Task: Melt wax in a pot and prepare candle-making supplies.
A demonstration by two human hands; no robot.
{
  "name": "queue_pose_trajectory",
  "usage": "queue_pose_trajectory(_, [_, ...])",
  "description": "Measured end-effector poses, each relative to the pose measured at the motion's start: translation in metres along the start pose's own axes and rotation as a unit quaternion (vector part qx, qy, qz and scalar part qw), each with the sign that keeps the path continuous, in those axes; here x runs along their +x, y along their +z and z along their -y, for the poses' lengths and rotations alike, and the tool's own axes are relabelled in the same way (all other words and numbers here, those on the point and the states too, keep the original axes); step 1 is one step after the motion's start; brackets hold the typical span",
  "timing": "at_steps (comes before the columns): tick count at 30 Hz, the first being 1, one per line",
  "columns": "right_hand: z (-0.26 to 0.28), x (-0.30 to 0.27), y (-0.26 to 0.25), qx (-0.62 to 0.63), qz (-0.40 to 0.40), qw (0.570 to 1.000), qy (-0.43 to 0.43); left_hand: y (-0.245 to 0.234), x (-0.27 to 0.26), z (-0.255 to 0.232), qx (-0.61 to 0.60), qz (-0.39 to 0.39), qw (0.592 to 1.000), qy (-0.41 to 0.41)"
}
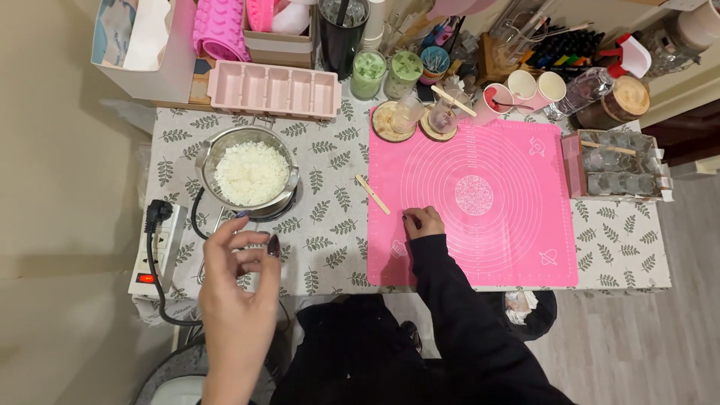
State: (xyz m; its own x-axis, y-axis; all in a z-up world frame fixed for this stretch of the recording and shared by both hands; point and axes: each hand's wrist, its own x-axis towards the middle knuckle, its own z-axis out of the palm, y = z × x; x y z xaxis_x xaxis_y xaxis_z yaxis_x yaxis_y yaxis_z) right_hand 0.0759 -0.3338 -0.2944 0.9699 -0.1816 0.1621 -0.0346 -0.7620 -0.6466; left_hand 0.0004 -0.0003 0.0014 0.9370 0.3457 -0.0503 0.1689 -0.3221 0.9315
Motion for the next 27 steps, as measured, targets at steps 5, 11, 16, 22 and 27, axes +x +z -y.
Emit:
queue_pose_trajectory(5, [-0.010,0.003,0.007,-0.016,0.017,0.999,-0.029,-0.003,-0.001,0.004,-0.004,-0.003,1.000,0.012])
queue_pose_trajectory(11, [-0.013,0.006,0.020,-0.078,0.009,0.992,-0.097,-0.010,-0.004,0.004,-0.010,-0.010,1.000,-0.002])
queue_pose_trajectory(16, [-0.026,0.004,0.025,-0.141,-0.024,0.982,-0.124,-0.016,-0.010,0.010,-0.022,-0.021,1.000,-0.002])
queue_pose_trajectory(22, [-0.003,0.038,-0.011,0.171,-0.072,0.980,0.068,-0.033,-0.011,0.013,-0.006,-0.056,0.998,0.001])
queue_pose_trajectory(27, [0.097,0.083,-0.006,0.456,0.000,0.890,-0.027,-0.042,-0.011,0.024,-0.017,-0.076,0.997,0.019])
